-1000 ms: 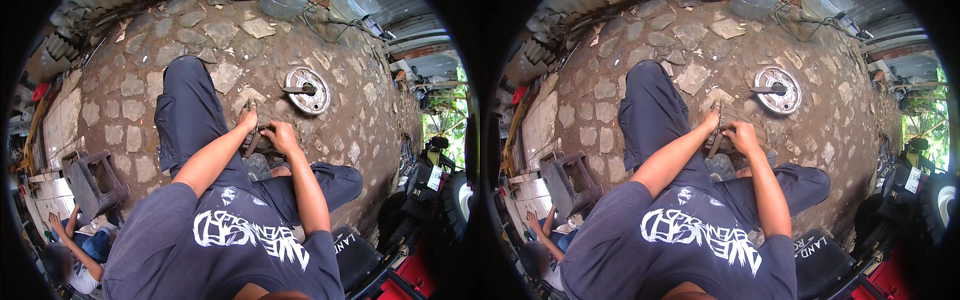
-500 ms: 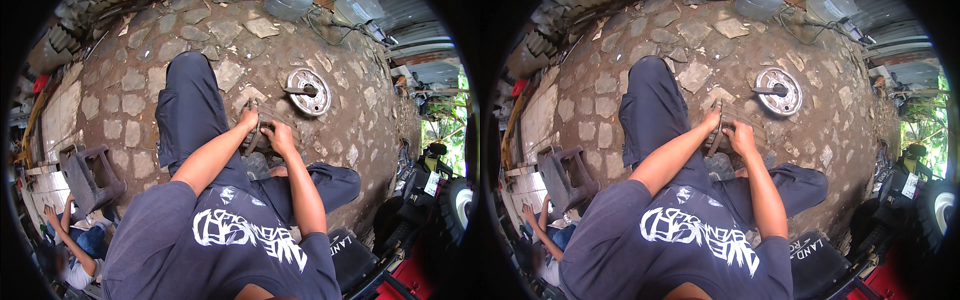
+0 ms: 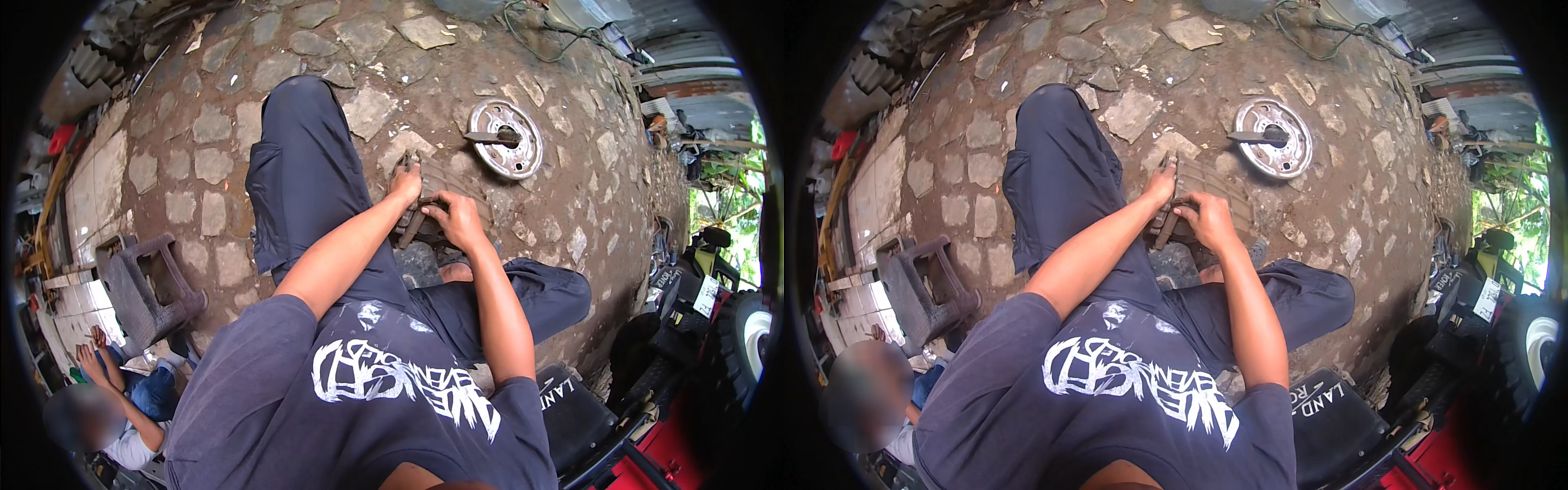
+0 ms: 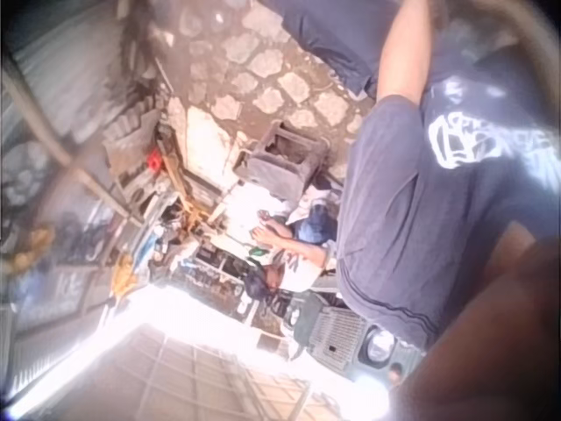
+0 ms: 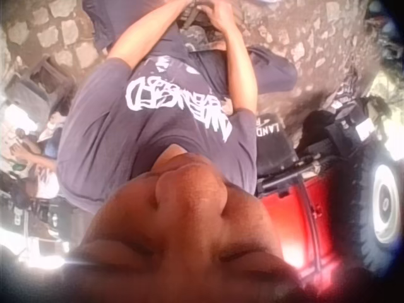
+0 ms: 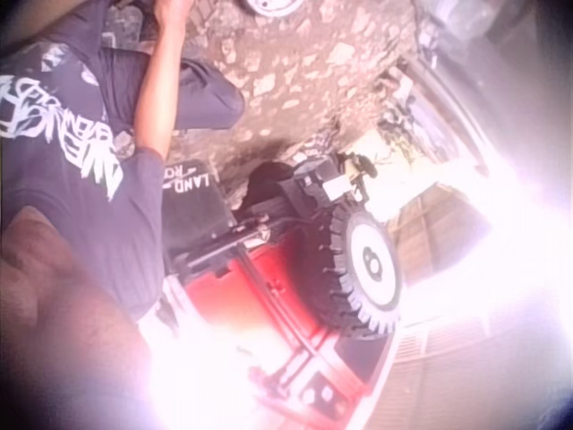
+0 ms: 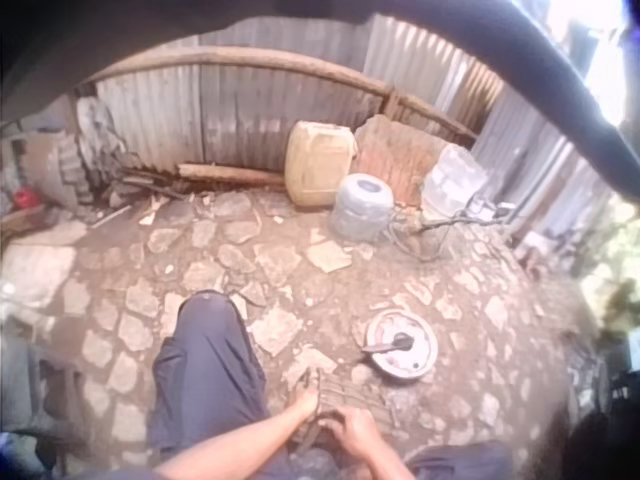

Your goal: The person sits on the ground and repeatedly picks up small metal clips, inserts them into a cylindrical mechanical housing, and removes them again. The person handles the clips and the housing by hand without using tools.

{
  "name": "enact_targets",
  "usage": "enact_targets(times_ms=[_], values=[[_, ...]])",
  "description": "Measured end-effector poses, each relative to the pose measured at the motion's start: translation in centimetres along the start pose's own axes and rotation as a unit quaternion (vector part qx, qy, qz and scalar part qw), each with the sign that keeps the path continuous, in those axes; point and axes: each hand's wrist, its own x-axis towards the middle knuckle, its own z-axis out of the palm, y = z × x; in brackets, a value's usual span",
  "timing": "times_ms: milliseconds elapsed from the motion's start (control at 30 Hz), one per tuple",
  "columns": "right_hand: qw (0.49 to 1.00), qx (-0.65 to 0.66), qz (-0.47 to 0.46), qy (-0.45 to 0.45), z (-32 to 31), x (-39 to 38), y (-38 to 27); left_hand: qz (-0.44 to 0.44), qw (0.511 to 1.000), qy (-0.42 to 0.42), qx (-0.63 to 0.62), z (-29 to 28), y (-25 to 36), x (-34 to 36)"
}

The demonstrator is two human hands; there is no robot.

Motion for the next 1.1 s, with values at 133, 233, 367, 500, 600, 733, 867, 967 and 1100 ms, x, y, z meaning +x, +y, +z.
enact_targets(times_ms=[133, 233, 367, 500, 600, 733, 867, 967, 1100], values=[[0.999, 0.007, 0.028, 0.033, 1.4, 0.7, 0.8, -0.003, 1.0, -0.017, -0.014, -0.2, -1.5, 2.0], [0.99, 0.05, 0.125, -0.028, 0.8, 0.1, 0.4, 0.0, 0.999, -0.016, -0.047, 0.6, -3.2, 3.4], [0.993, 0.024, 0.115, -0.029, 0.5, 0.5, 1.4, 0.016, 0.993, 0.012, -0.116, 2.2, -4.5, 4.4], [0.994, 0.023, 0.099, -0.036, 0.5, 0.9, 0.5, 0.029, 0.985, 0.045, -0.165, 2.7, -5.7, 6.6], [0.995, 0.022, 0.083, -0.048, -0.5, -0.2, 1.0, 0.037, 0.984, 0.029, -0.172, 3.2, -6.0, 6.3], [0.999, -0.013, 0.034, -0.017, 0.2, 0.6, 0.5, 0.026, 0.988, 0.065, -0.138, 2.4, -5.6, 6.8], [0.995, 0.017, 0.074, -0.069, -0.8, 0.5, 0.5, 0.027, 0.995, 0.012, -0.094, 1.5, -4.1, 4.0], [0.996, 0.048, 0.054, -0.053, -0.4, 0.4, 2.1, 0.003, 0.977, -0.095, -0.191, -0.5, -2.3, 2.8], [0.999, -0.003, 0.033, -0.038, -0.1, 0.3, 1.5, -0.041, 0.941, -0.183, -0.281, -1.7, 0.8, -1.0]])
